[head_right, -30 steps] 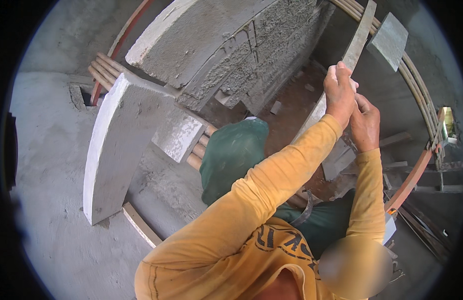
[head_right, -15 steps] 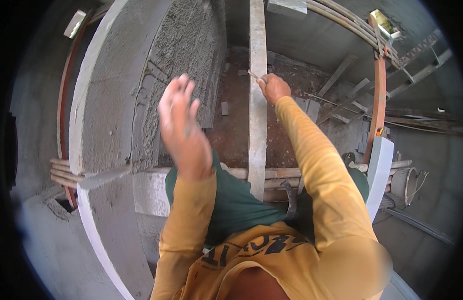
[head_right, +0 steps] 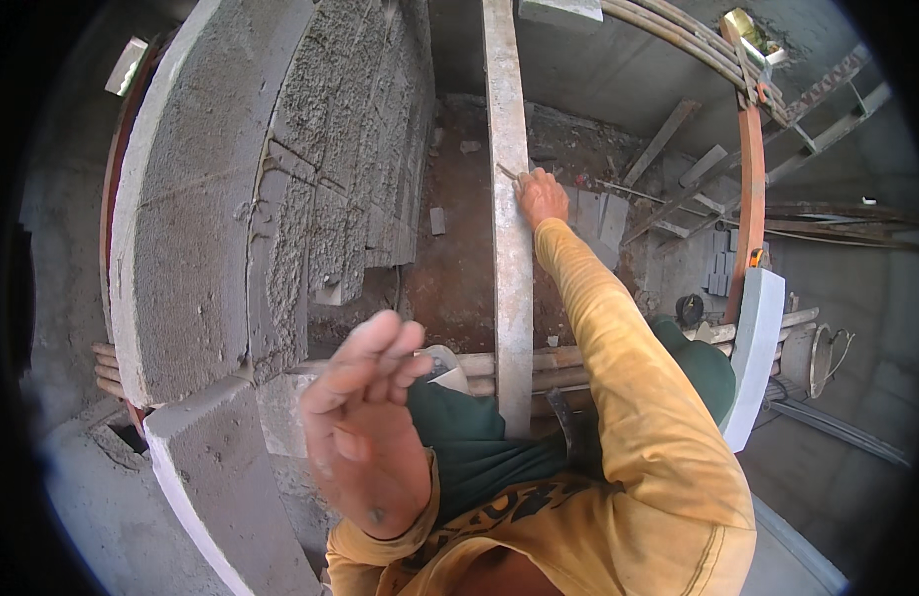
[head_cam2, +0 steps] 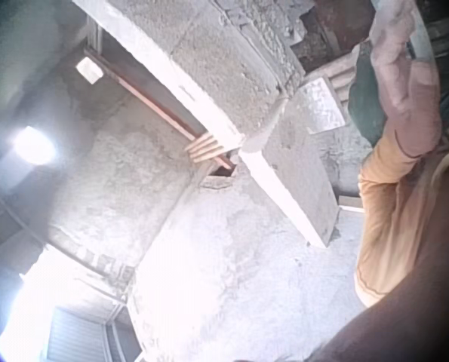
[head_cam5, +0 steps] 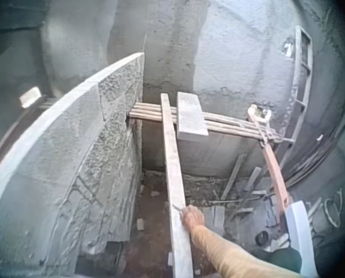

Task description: The person measures a wall with a string line, breaks a white tile with a hammer, and applies cement mortar to the wall using a trowel. The person then places the tile onto the mortar and adjusts its position.

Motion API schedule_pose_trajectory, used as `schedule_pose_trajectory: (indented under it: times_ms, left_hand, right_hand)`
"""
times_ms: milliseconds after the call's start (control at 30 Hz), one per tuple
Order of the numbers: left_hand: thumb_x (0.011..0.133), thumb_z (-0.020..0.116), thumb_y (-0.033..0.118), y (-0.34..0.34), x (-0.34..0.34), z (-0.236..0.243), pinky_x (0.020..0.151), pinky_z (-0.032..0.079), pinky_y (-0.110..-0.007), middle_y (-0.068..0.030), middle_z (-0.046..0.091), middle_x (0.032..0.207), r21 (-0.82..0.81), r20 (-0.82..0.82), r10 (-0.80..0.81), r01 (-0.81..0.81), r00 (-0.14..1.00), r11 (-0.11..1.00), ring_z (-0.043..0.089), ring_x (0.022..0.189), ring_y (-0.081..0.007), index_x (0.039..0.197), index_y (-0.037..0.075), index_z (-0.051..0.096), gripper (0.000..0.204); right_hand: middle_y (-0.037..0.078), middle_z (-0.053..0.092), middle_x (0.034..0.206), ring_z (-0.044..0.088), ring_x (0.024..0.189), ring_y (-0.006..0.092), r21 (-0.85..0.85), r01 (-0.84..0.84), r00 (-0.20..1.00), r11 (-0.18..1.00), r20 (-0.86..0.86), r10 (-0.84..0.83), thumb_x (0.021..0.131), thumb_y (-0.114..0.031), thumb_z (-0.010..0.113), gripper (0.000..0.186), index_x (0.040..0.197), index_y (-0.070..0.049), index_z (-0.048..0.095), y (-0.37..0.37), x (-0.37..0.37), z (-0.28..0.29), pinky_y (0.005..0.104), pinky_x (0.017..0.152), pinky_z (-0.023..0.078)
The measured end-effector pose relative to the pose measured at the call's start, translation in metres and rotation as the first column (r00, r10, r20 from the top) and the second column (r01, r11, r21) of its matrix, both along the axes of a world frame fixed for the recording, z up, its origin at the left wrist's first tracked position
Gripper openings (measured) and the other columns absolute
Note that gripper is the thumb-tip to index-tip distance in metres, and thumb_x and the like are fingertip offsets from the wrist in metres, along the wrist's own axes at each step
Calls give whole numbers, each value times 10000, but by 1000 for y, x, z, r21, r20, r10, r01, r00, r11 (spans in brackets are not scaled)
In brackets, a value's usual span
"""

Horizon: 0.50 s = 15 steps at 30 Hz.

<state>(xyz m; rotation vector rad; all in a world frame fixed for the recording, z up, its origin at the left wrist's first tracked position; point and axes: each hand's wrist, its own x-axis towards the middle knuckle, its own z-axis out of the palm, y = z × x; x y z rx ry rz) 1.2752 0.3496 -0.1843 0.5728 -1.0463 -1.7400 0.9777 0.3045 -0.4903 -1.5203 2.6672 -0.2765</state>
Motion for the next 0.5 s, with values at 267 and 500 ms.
schedule_pose_trajectory:
  times_ms: [267,500]
  left_hand:
    - [969,508,307,4,-14,0,1004,386,-431,-304,473,1293,-151,127,-255,273,959,950,536,1162,-327,1173,-48,496,409]
    - [951,560,181,2,-21,-4,1015,390,-396,-265,468,1326,-154,78,-235,245,969,957,509,1198,-292,1198,-46,506,340]
  right_hand:
    - [101,579,1028,582,1013,290,23,58,997,998,52,-59,846,-296,615,240,985,-105,657,-1,2,0,430,845,490]
    - [134,605,1020,593,1002,314,41,47,996,998,74,-50,829,-372,627,320,985,-97,678,-5,0,7,431,847,491]
